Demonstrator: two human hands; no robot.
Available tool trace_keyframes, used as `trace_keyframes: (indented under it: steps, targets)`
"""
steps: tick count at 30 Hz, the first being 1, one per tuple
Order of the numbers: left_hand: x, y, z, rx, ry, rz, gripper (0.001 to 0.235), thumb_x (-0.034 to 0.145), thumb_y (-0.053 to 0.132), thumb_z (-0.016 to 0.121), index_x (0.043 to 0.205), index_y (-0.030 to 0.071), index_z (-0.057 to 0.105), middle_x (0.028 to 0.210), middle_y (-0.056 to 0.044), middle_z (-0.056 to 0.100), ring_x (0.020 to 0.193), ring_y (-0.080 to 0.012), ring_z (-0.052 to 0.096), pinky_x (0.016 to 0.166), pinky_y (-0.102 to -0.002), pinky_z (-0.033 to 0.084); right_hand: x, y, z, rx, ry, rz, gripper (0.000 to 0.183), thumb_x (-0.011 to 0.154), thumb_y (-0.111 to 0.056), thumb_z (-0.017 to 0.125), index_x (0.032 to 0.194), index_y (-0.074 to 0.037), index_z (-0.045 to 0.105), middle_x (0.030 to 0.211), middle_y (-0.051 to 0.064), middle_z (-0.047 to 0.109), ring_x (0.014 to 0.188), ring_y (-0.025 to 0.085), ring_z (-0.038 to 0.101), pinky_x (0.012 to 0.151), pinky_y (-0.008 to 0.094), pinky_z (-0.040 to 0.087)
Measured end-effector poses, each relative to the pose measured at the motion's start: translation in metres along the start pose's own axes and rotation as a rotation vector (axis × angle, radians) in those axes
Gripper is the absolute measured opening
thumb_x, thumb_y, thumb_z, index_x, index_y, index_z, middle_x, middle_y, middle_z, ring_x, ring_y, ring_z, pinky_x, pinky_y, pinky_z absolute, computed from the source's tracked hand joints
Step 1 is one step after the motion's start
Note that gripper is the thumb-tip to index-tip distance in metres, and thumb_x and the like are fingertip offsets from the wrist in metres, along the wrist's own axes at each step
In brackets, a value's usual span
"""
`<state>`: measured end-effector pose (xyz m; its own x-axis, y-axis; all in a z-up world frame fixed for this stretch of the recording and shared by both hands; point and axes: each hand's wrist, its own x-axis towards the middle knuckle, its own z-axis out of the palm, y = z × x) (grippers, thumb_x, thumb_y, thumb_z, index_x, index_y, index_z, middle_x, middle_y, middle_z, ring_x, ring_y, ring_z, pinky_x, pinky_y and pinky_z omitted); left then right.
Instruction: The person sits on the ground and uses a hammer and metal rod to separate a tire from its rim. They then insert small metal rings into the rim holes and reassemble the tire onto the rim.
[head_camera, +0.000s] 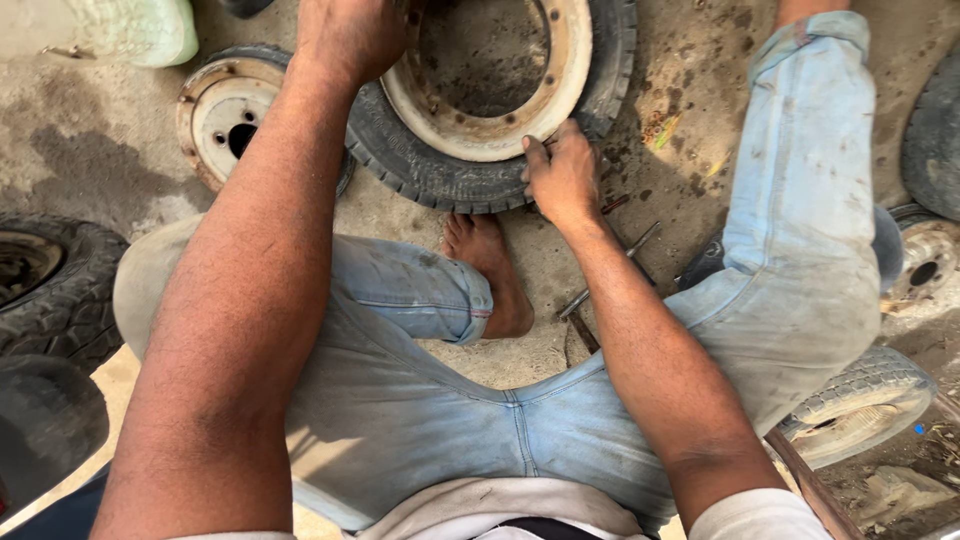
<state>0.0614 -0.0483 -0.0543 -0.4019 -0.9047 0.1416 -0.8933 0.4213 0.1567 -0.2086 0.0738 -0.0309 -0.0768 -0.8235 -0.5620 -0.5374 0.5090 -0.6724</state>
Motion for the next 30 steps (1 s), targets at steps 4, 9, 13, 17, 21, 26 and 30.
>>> trace_keyframes:
  steps: [4, 9, 13, 17, 21, 26, 30]
  targets:
    - [0.009, 0.01, -0.012, -0.094, -0.285, -0.299, 0.021, 0.09, 0.009, 0.073, 0.111, 0.011, 0.075, 0.083, -0.016, 0.075, 0.066, -0.0262, 0.072, 0.054, -0.041, 0.059, 0.004, 0.003, -0.003, -0.253, 0.074, -0.177, 0.023, 0.1, -0.023, 0.072, 0.096, -0.001, 0.066, 0.062, 0.01, 0.075, 0.057, 0.018, 0.075, 0.067, 0.034, 0.055]
    - [0.011, 0.019, -0.034, -0.126, -0.169, -0.288, 0.026, 0.09, 0.012, 0.076, 0.115, 0.009, 0.074, 0.093, -0.016, 0.075, 0.08, -0.0316, 0.074, 0.066, -0.046, 0.059, -0.001, -0.007, -0.01, -0.214, 0.084, -0.157, 0.027, 0.093, -0.028, 0.075, 0.086, -0.003, 0.067, 0.065, 0.009, 0.073, 0.058, 0.023, 0.074, 0.064, 0.041, 0.059]
    - [0.021, 0.037, -0.039, -0.219, -0.328, -0.169, 0.033, 0.088, 0.006, 0.072, 0.12, 0.016, 0.076, 0.104, -0.015, 0.076, 0.092, -0.0362, 0.073, 0.077, -0.048, 0.059, -0.007, 0.001, -0.041, -0.189, 0.034, 0.146, 0.031, 0.094, -0.034, 0.072, 0.087, -0.005, 0.069, 0.075, 0.015, 0.075, 0.072, 0.029, 0.078, 0.072, 0.043, 0.06]
    - [0.009, 0.073, -0.043, -0.179, -0.873, -0.127, 0.035, 0.093, 0.025, 0.073, 0.128, 0.023, 0.071, 0.128, -0.014, 0.069, 0.12, -0.0321, 0.065, 0.104, -0.045, 0.052, -0.002, 0.058, -0.068, -0.519, 0.177, 0.152, 0.024, 0.083, -0.022, 0.074, 0.092, 0.0, 0.075, 0.098, 0.026, 0.073, 0.097, 0.043, 0.072, 0.083, 0.052, 0.056]
    - [0.01, 0.076, -0.043, -0.108, -1.026, -0.064, 0.025, 0.094, 0.014, 0.068, 0.117, 0.017, 0.078, 0.126, -0.01, 0.073, 0.119, -0.0259, 0.068, 0.104, -0.041, 0.053, 0.0, 0.127, -0.038, -0.703, -0.073, 0.446, 0.05, 0.079, -0.021, 0.082, 0.123, -0.003, 0.066, 0.136, 0.022, 0.058, 0.127, 0.04, 0.055, 0.108, 0.062, 0.035]
    - [0.004, 0.07, -0.039, -0.109, -0.984, -0.077, 0.027, 0.094, 0.009, 0.064, 0.116, 0.016, 0.079, 0.125, -0.01, 0.075, 0.117, -0.025, 0.07, 0.101, -0.04, 0.056, -0.009, 0.127, -0.016, -0.609, 0.008, 0.445, 0.06, 0.086, -0.025, 0.079, 0.138, -0.004, 0.057, 0.129, 0.024, 0.067, 0.122, 0.039, 0.064, 0.105, 0.047, 0.052]
    - [0.012, 0.07, -0.051, -0.125, -1.1, -0.093, 0.034, 0.094, 0.007, 0.063, 0.123, 0.019, 0.075, 0.127, -0.007, 0.074, 0.117, -0.0228, 0.071, 0.101, -0.039, 0.057, -0.006, 0.11, -0.015, -0.474, 0.055, 0.482, 0.041, 0.082, -0.017, 0.079, 0.123, -0.012, 0.073, 0.129, 0.016, 0.071, 0.122, 0.032, 0.066, 0.107, 0.042, 0.052]
